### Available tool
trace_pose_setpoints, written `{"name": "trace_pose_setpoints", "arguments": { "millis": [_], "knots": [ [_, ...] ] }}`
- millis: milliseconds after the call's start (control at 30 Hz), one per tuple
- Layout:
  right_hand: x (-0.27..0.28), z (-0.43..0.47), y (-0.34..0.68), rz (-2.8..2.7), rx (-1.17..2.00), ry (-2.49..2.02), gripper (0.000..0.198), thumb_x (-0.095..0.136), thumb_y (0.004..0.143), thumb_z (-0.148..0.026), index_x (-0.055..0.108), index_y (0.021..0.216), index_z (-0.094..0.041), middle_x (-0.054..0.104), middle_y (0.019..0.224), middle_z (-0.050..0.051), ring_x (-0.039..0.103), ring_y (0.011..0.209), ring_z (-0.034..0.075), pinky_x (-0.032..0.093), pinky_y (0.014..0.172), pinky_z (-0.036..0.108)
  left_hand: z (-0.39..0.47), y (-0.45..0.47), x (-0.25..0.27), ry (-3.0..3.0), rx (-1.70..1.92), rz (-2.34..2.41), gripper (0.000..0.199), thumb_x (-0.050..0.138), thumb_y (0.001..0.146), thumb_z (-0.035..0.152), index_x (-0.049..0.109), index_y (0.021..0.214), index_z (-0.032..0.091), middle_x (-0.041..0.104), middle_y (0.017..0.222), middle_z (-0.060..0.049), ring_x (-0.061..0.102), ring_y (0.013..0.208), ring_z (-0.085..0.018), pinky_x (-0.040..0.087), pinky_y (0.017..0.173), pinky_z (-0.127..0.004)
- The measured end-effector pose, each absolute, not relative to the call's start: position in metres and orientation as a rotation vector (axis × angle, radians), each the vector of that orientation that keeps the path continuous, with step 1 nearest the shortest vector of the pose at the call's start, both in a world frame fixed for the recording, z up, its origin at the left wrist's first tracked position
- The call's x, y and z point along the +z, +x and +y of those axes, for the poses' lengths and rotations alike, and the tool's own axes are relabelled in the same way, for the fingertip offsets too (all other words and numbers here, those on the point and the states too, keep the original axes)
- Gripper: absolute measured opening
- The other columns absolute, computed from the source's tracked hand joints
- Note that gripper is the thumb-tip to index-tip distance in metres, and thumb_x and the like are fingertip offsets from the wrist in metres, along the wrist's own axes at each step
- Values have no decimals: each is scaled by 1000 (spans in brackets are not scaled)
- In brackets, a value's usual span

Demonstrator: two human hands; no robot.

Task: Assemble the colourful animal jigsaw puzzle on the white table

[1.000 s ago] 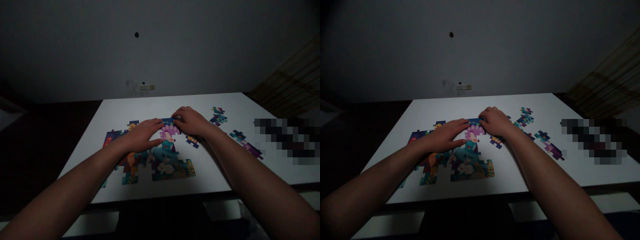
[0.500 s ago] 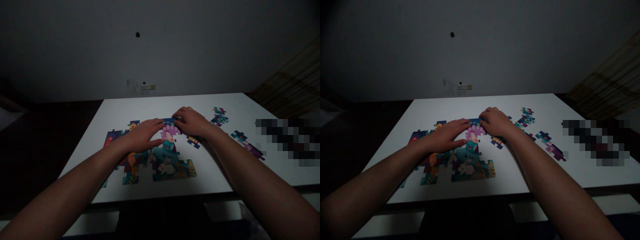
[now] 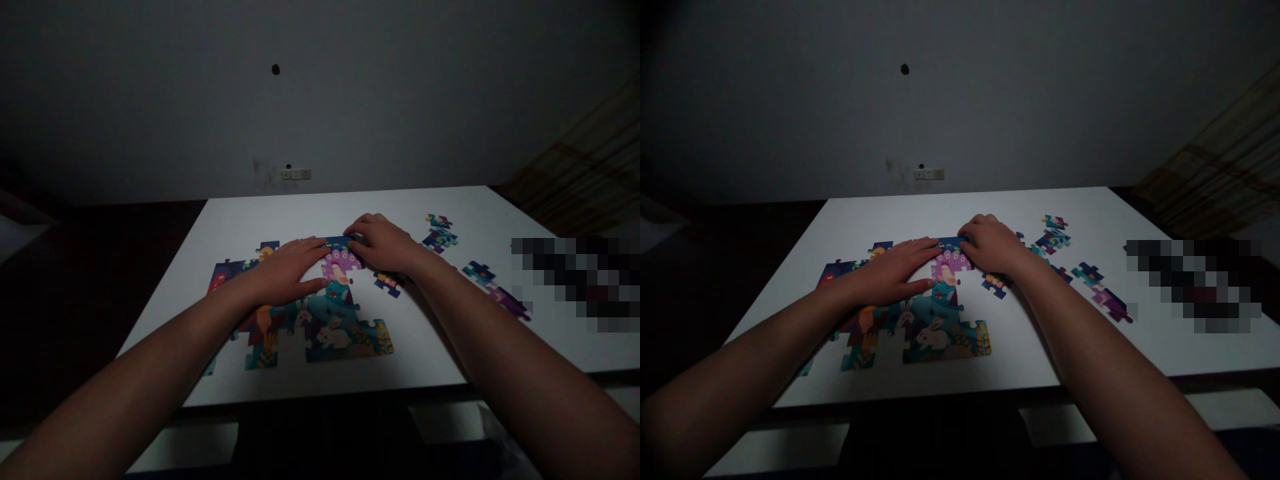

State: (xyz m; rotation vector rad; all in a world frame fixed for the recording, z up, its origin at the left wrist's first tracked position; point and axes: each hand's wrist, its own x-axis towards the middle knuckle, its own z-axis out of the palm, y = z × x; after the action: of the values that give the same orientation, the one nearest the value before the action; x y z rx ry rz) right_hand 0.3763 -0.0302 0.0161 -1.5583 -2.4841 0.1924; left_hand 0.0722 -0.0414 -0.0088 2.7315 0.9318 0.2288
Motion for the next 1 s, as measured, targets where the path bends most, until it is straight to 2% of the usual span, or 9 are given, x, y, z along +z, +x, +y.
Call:
{"name": "trace_pose_setpoints", "arguments": {
  "millis": [233, 433, 633, 767, 867, 1000],
  "knots": [
    [16, -30, 376, -2491, 195, -1555, 37, 64, 118, -37, 88, 141, -22, 81, 146, 22, 71, 144, 43, 58, 127, 60, -44, 74, -2, 2669, 195, 946, 73, 71, 117, 56, 58, 182, 25, 45, 196, -21, 44, 182, -43, 40, 147, -71],
    [15, -29, 378, -2498, 188, -1560, 39, 63, 118, -39, 88, 143, -21, 80, 146, 21, 71, 144, 41, 57, 127, 56, -44, 73, -1, 2666, 199, 958, 74, 72, 117, 57, 55, 184, 31, 46, 197, -15, 43, 183, -40, 39, 148, -65],
    [17, -30, 377, -2515, 193, -1547, 39, 62, 119, -37, 88, 143, -22, 81, 145, 21, 71, 143, 42, 56, 129, 59, -45, 75, 0, 2656, 204, 952, 71, 73, 116, 55, 58, 181, 29, 47, 196, -18, 46, 181, -43, 42, 145, -71],
    [16, -30, 377, -2506, 192, -1535, 38, 60, 119, -33, 88, 142, -20, 82, 144, 22, 72, 142, 41, 57, 129, 58, -45, 75, -1, 2664, 190, 963, 72, 71, 117, 56, 58, 181, 25, 45, 196, -20, 44, 182, -42, 39, 148, -67],
    [14, -29, 378, -2498, 185, -1530, 37, 60, 119, -32, 89, 140, -22, 82, 144, 21, 72, 140, 41, 57, 128, 60, -45, 75, -1, 2664, 171, 966, 73, 68, 118, 59, 56, 182, 27, 44, 198, -18, 43, 184, -39, 38, 149, -63],
    [13, -29, 378, -2505, 176, -1534, 38, 59, 119, -30, 88, 141, -21, 82, 144, 22, 71, 141, 41, 57, 129, 60, -45, 75, 0, 2657, 145, 962, 76, 66, 119, 60, 54, 183, 23, 41, 198, -21, 41, 184, -41, 36, 149, -66]
  ]
}}
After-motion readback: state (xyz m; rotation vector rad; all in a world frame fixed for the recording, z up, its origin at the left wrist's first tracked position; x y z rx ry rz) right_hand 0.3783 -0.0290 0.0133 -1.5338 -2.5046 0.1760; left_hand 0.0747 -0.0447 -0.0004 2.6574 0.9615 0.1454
